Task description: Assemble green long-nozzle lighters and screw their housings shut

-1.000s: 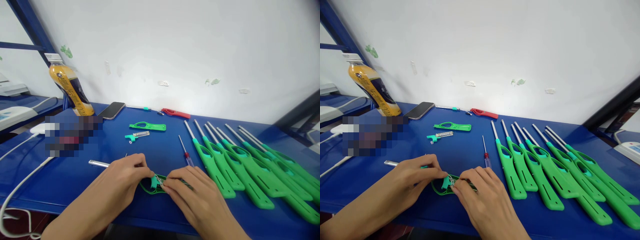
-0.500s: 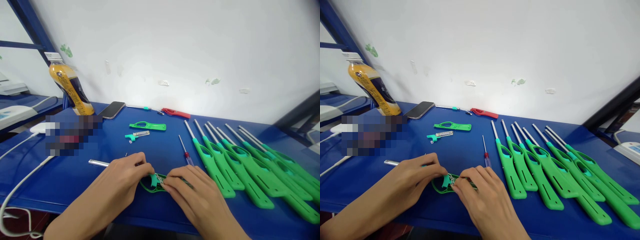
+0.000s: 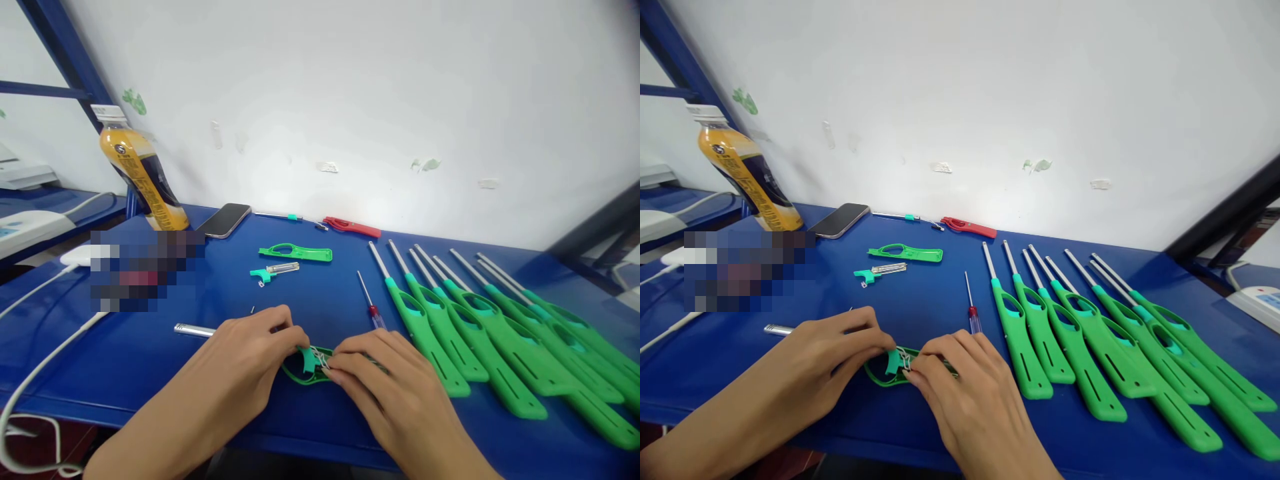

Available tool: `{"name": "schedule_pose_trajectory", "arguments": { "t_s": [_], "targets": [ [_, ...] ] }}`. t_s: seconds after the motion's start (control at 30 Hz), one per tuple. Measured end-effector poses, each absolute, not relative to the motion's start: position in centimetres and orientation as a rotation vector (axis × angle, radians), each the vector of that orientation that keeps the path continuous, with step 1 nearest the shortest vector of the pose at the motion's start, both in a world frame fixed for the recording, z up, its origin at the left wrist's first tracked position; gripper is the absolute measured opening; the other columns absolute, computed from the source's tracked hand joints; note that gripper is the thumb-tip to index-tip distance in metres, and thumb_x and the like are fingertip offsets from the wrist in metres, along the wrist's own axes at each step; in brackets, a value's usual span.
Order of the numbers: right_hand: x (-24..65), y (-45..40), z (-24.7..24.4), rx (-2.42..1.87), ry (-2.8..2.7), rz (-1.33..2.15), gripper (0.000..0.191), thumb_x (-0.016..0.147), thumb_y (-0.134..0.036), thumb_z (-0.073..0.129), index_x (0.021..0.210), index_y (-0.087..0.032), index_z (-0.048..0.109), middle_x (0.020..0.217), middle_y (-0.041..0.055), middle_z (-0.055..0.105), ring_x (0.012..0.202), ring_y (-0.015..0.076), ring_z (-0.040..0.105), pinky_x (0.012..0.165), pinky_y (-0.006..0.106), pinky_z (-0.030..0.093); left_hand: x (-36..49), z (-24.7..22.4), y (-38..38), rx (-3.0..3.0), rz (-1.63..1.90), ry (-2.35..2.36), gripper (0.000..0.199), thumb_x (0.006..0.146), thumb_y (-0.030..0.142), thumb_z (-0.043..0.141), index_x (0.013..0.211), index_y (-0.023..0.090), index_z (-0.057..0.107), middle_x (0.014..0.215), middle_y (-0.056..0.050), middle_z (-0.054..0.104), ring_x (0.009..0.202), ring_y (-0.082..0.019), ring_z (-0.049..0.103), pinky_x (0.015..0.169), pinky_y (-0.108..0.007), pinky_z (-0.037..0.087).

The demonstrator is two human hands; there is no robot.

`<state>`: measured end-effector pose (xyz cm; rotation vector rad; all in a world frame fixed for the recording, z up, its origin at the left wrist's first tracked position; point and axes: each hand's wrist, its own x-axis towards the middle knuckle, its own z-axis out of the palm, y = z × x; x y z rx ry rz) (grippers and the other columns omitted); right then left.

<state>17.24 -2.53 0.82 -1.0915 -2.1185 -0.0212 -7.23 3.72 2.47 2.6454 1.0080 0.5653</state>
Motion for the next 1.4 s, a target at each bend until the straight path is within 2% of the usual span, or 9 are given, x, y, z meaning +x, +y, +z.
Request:
{"name": "schedule_pose_trajectory", "arguments": {
  "t_s": [0.2, 0.4, 0.67, 0.93, 1.23, 1.4],
  "targets": [
    [17.15, -2.40, 0.96, -1.083, -2.115, -0.034, 0.020, 0.118, -0.022, 0.055, 0.105, -0.021, 0.070, 0.097, 0.0002, 0.078, 0.083, 0.0165, 0.069, 0.083, 0.034, 0.051, -7.22, 2.51, 3.63, 2.689, 0.575, 0.995, 0.030, 0.108, 0.008, 0.050, 0.104, 0.026, 0.074, 0.092, 0.000, 0.068, 0.073, -0.016, 0.067, 0.066, -0.026, 0.044],
    [17.15, -2.33, 0.96, -1.078, -2.121, 0.019, 0.022, 0.118, -0.022, 0.055, 0.102, -0.020, 0.069, 0.099, 0.0017, 0.078, 0.086, 0.0180, 0.068, 0.079, 0.035, 0.053, -7.05, 2.20, 3.78, 2.733, 0.613, 0.998, 0.030, 0.108, 0.009, 0.049, 0.095, 0.024, 0.071, 0.089, 0.000, 0.066, 0.070, -0.015, 0.066, 0.064, -0.025, 0.045],
    [17.27, -2.27, 0.62, -1.107, -2.066, 0.086, 0.013, 0.114, -0.026, 0.066, 0.102, -0.022, 0.071, 0.101, 0.0004, 0.077, 0.088, 0.0181, 0.069, 0.082, 0.035, 0.053, -6.94, 2.18, 3.47, 2.740, 0.556, 1.007, 0.036, 0.104, -0.001, 0.044, 0.089, 0.022, 0.066, 0.086, 0.001, 0.058, 0.067, -0.016, 0.059, 0.061, -0.032, 0.032],
    [17.11, -2.43, 0.88, -1.055, -2.118, 0.008, 0.019, 0.117, -0.024, 0.058, 0.102, -0.021, 0.069, 0.099, 0.0010, 0.078, 0.087, 0.0186, 0.069, 0.083, 0.035, 0.052, -6.70, 2.55, 3.22, 2.702, 0.538, 0.954, 0.048, 0.098, -0.012, 0.039, 0.108, 0.027, 0.065, 0.094, 0.002, 0.055, 0.074, -0.019, 0.052, 0.066, -0.034, 0.030],
    [17.15, -2.58, 0.95, -1.071, -2.108, -0.022, 0.022, 0.118, -0.028, 0.056, 0.100, -0.021, 0.067, 0.101, 0.0019, 0.075, 0.090, 0.0184, 0.066, 0.084, 0.036, 0.050, -6.87, 2.56, 2.98, 2.652, 0.497, 0.910, 0.045, 0.099, -0.013, 0.044, 0.108, 0.028, 0.063, 0.097, 0.002, 0.056, 0.080, -0.019, 0.053, 0.071, -0.034, 0.031],
    [17.24, -2.32, 0.73, -1.116, -2.073, -0.043, 0.025, 0.118, -0.034, 0.056, 0.099, -0.022, 0.068, 0.105, 0.0021, 0.075, 0.093, 0.0179, 0.068, 0.091, 0.036, 0.049, -6.64, 2.79, 3.14, 2.679, 0.499, 0.919, 0.048, 0.096, -0.014, 0.041, 0.108, 0.028, 0.062, 0.098, 0.002, 0.058, 0.081, -0.020, 0.054, 0.073, -0.034, 0.033]
  ]
}}
